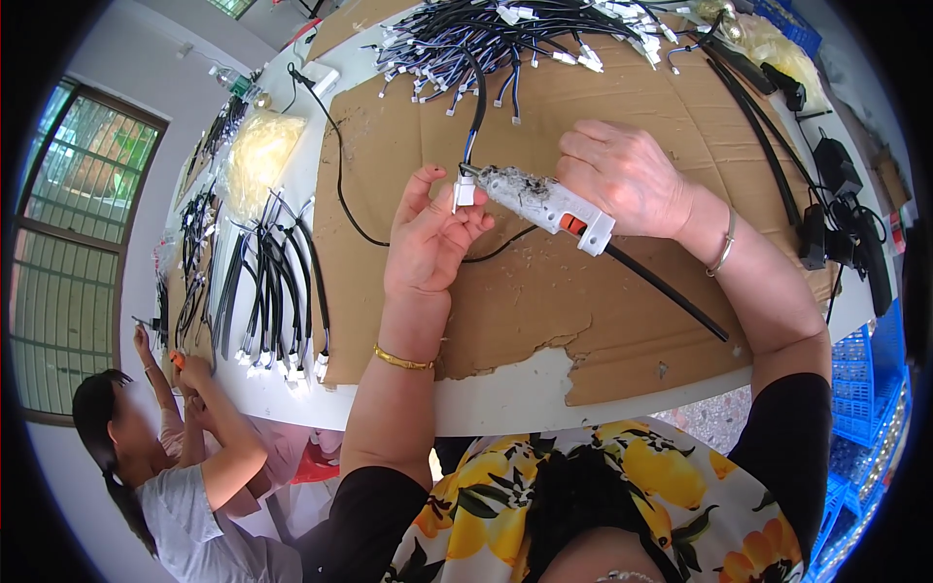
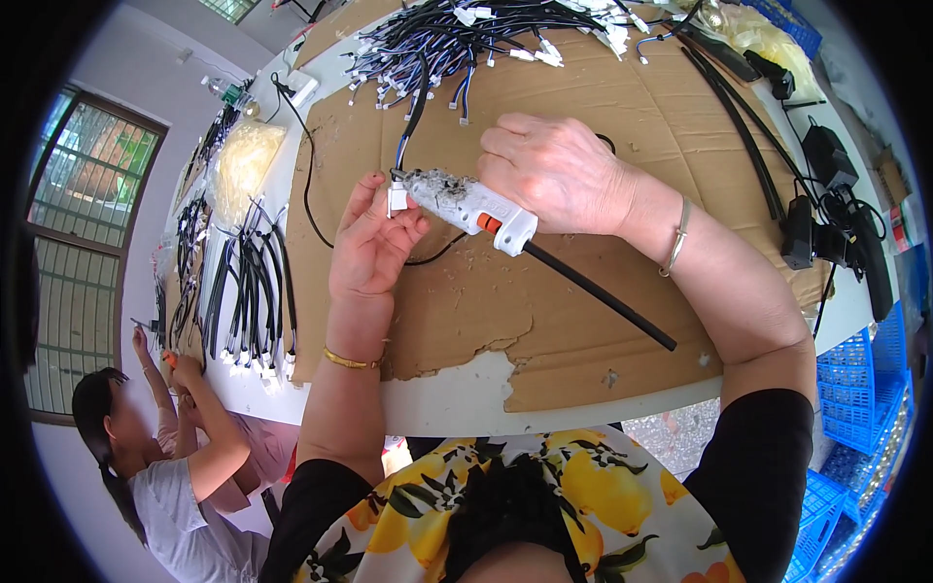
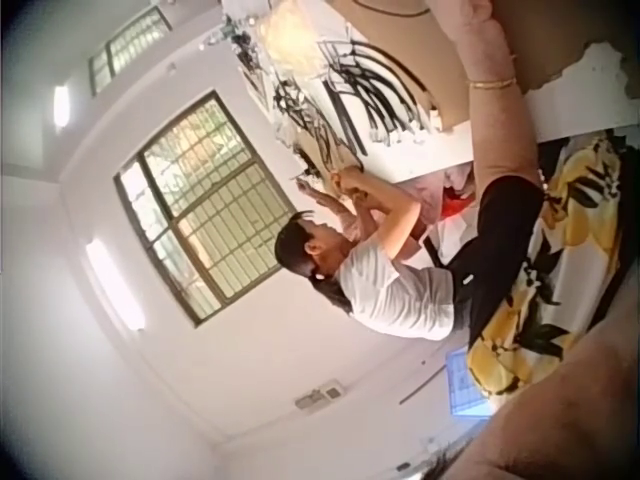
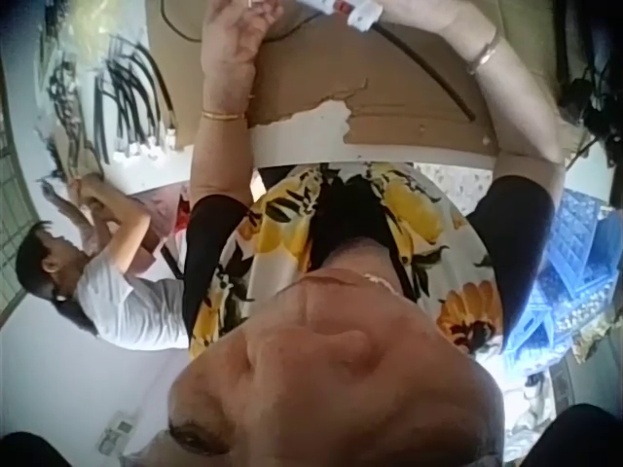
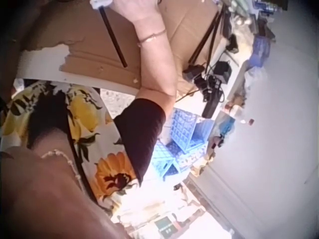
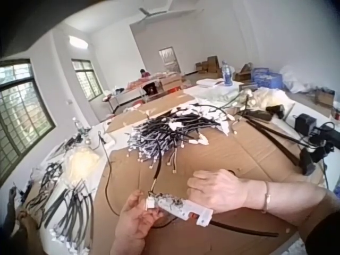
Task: Use a hot glue gun to attach plastic components to the ends of wire bundles.
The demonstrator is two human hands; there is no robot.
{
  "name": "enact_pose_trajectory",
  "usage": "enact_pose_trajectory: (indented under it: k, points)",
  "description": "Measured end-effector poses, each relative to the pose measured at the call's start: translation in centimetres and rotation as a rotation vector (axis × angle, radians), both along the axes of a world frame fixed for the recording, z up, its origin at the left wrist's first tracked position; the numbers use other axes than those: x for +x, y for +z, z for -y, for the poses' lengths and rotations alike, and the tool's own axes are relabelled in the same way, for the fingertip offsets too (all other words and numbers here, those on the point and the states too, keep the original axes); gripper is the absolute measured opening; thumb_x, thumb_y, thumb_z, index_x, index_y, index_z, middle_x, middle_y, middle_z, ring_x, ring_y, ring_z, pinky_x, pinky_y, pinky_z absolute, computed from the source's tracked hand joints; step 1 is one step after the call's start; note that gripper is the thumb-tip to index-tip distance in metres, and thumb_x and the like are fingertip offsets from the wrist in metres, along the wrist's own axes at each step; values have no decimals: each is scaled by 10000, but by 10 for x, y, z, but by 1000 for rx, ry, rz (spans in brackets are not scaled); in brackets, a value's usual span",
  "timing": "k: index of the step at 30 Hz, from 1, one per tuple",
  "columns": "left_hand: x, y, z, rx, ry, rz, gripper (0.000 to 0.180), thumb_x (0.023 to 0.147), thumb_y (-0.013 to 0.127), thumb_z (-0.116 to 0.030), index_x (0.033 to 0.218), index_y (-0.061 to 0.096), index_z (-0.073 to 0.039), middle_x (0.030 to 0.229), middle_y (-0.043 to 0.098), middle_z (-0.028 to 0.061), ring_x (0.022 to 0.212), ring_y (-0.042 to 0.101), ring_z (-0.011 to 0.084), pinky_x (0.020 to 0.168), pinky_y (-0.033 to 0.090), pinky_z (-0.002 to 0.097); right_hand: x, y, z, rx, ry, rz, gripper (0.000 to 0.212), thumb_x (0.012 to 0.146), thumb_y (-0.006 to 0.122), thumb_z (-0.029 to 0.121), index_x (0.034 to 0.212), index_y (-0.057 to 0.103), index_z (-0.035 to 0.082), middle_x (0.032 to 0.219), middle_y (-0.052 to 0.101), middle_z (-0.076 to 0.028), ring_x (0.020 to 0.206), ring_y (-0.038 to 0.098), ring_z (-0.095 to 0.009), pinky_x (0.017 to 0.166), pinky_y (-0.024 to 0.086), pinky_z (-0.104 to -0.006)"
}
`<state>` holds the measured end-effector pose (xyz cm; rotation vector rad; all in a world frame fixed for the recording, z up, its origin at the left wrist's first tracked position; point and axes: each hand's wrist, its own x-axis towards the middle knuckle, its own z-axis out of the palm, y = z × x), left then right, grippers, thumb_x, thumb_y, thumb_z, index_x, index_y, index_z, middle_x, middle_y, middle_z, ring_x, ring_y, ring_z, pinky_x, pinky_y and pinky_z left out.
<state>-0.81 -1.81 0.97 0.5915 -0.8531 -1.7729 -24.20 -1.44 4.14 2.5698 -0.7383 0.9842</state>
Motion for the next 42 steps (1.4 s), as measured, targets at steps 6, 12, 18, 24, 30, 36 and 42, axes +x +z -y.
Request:
enact_pose_trajectory:
  k: [6,12,18,24,30,36,42]
  points:
    - [1,0,1,-15,-10,-4,238,860,479,-86,1076,381,-99,856,585,183,712,566,194,708,472,369,0,1,0,3,2,8,181,526,587,120,621,454,42,640,413,-75,568,456,-224,448,393,-312]
    - [3,-3,4,-38,4,-14,237,862,477,-83,1079,383,-104,852,586,182,708,567,191,714,471,369,0,0,1,25,28,23,188,529,593,115,635,455,43,641,413,-76,570,457,-233,454,394,-320]
    - [2,-3,6,-73,19,-5,246,853,487,-60,1071,382,-103,873,580,181,724,567,204,717,474,363,-4,-1,3,145,42,99,211,527,614,103,646,453,36,656,431,-94,598,473,-263,476,398,-343]
    - [4,-3,8,-96,45,46,256,840,498,-33,1058,382,-97,900,570,188,756,571,220,724,479,358,-1,1,1,345,55,243,175,576,612,62,655,462,18,620,444,-105,583,469,-300,492,387,-361]
    - [3,-3,7,-117,79,79,274,825,506,0,1052,383,-94,915,566,184,775,575,225,742,477,369,0,8,-5,581,-43,219,188,653,635,154,716,510,29,654,528,-121,618,518,-327,543,423,-392]
    - [1,-4,8,-138,102,95,292,802,524,36,1034,397,-88,927,571,146,800,573,215,753,475,371,0,10,-7,665,-64,216,184,659,634,159,745,529,34,662,547,-116,625,533,-319,551,427,-390]
    - [-1,-4,9,-161,150,115,298,776,537,65,1004,407,-77,907,578,108,816,571,198,745,480,361,1,5,-4,648,-23,178,165,652,627,145,737,540,35,662,546,-113,637,534,-315,557,430,-387]
